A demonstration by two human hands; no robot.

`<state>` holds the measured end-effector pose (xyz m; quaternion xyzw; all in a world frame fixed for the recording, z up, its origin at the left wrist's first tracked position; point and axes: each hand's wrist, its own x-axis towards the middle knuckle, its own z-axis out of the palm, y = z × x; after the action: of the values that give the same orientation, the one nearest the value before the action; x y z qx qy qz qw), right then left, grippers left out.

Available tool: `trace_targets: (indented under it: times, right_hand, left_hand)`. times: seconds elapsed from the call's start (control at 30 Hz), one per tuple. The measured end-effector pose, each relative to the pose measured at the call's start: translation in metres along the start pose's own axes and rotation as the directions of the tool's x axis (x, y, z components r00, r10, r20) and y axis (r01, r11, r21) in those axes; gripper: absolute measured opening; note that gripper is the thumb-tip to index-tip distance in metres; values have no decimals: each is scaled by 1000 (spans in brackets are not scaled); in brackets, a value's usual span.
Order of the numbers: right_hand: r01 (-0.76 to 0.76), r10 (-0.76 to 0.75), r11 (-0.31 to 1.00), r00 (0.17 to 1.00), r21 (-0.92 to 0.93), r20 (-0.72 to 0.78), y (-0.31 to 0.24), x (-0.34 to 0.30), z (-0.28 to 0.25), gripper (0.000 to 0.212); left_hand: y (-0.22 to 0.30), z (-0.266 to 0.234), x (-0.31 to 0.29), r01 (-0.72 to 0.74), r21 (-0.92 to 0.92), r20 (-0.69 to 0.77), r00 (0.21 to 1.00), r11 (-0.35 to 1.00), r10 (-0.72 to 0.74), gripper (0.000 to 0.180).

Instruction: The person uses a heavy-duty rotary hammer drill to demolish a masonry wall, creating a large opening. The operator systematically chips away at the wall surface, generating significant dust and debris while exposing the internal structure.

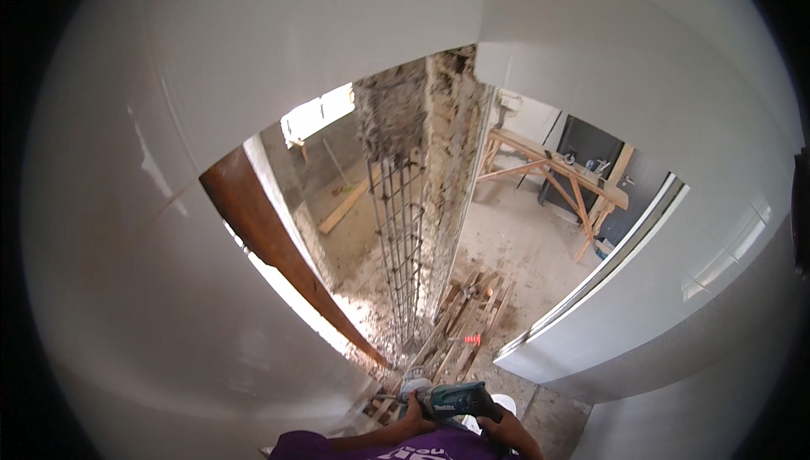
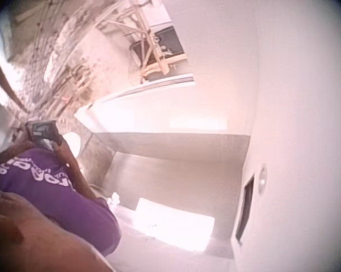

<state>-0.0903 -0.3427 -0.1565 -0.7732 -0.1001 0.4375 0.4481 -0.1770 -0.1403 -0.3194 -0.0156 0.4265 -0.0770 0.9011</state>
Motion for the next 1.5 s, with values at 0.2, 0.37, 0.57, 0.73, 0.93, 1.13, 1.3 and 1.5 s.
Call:
trace_targets:
  times: [0.2,0.37,0.57,0.73,0.93,1.13,1.3,1.5]
  right_hand:
    - [124,-124,989,992,75,-11,-29,-13,5,32]
    - [71,-71,994,997,80,-6,-22,-10,0,36]
    - [95,-96,993,995,75,14,-8,1,-4,38]
    - [81,-82,995,997,65,10,-3,6,-5,39]
    - [139,-141,984,990,110,10,-14,-6,-9,38]
    - [187,-192,974,981,127,32,-1,3,-10,36]
    - [187,-188,980,982,73,9,17,13,-10,37]
    - [262,-279,955,952,137,129,33,26,-22,51]
  left_hand:
    - [-6,21,-45,-81,201,7,997,976,81,85]
    - [-7,38,-61,-138,364,23,990,921,139,85]
    - [-2,52,-66,-151,433,24,987,889,156,85]
    - [5,64,-72,-170,454,28,984,875,177,85]
    - [5,73,-76,-187,483,35,980,855,195,87]
    - [6,74,-82,-223,488,47,972,844,230,90]
    - [1,74,-84,-238,481,52,969,844,243,93]
    - [-6,68,-84,-245,474,37,965,846,259,97]
